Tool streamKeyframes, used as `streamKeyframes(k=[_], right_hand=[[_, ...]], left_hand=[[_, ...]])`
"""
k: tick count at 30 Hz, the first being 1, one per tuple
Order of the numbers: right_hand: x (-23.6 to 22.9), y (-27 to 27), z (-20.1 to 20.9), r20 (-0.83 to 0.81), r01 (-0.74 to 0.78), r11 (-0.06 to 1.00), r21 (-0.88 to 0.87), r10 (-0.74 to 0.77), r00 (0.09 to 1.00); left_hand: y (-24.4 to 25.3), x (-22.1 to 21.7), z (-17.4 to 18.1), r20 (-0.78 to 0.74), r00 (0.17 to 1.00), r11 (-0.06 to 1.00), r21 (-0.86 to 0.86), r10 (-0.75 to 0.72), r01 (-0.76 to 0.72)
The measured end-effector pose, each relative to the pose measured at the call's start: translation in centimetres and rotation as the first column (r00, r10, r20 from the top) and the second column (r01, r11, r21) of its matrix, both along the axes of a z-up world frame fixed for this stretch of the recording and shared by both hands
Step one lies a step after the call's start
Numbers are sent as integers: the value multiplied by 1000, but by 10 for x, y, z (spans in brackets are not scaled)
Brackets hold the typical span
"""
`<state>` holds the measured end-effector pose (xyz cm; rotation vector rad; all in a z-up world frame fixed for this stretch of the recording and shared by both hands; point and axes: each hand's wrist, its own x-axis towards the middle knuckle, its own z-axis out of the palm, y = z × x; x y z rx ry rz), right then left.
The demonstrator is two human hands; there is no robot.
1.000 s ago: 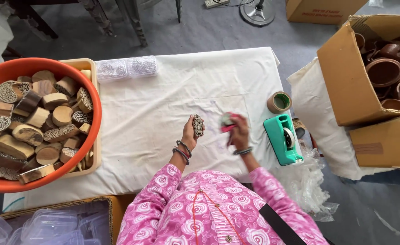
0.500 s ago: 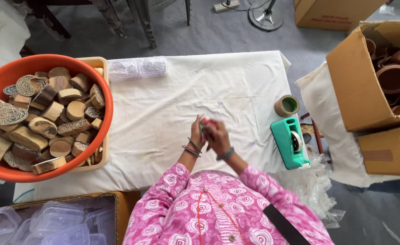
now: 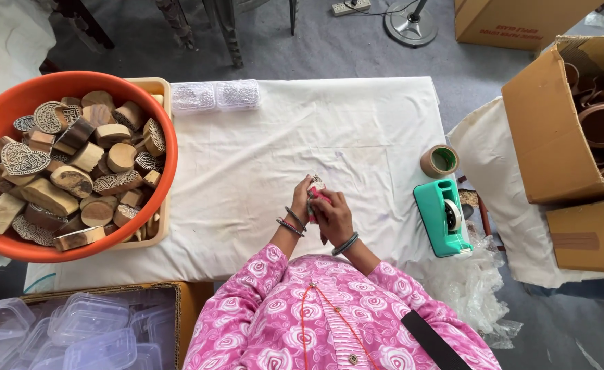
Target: The person wraps a small plastic container in bubble wrap and secures it with tape. They then pick up wooden stamps from a large orange bowl, wipe them with a cloth, and place them into a clear plastic container.
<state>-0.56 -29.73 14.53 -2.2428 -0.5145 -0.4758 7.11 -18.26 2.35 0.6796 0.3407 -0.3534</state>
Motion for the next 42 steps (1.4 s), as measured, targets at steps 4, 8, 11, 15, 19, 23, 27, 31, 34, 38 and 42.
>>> streamKeyframes(k=[4, 8, 11, 15, 19, 23, 27, 31, 34, 38, 42], right_hand=[[20, -2, -1, -9, 39, 999, 6, -39, 999], [61, -26, -40, -192, 288, 926, 242, -245, 950], [68, -41, -90, -475, 402, 748, 528, -132, 870], [53, -25, -87, -530, 332, 541, 773, 260, 807], [39, -3, -38, -534, 272, 626, 731, 276, 799], [24, -4, -45, -497, 341, 834, 434, -94, 863], [7, -1, -44, -419, 291, 871, 396, -110, 901], [19, -2, -14, -362, 252, 910, 328, -125, 924], [20, -8, -18, -385, 252, 925, 283, -132, 914], [21, -22, -29, -369, 259, 910, 325, -130, 920], [24, -30, -30, -307, 244, 878, 412, -119, 944]], left_hand=[[-2, -8, -13, -11, 1000, 998, 58, 6, -5], [-9, -15, 36, -17, 997, 995, 66, -69, 70], [-5, -8, 36, -25, 999, 1000, 0, -31, 31], [1, -6, 57, -56, 998, 985, -172, -17, 7], [-8, -2, 40, 46, 997, 998, 4, 55, -55], [-15, 6, 14, 103, 986, 990, 45, 129, -134], [-7, 8, 29, 92, 982, 985, 42, 163, -168], [-12, -2, 38, 75, 990, 989, 83, 118, -124], [-10, -8, 44, -6, 996, 989, 119, 93, -91], [4, -3, 9, 50, 995, 965, 254, -81, 65], [20, 3, 33, -26, 979, 914, 355, -200, 196]])
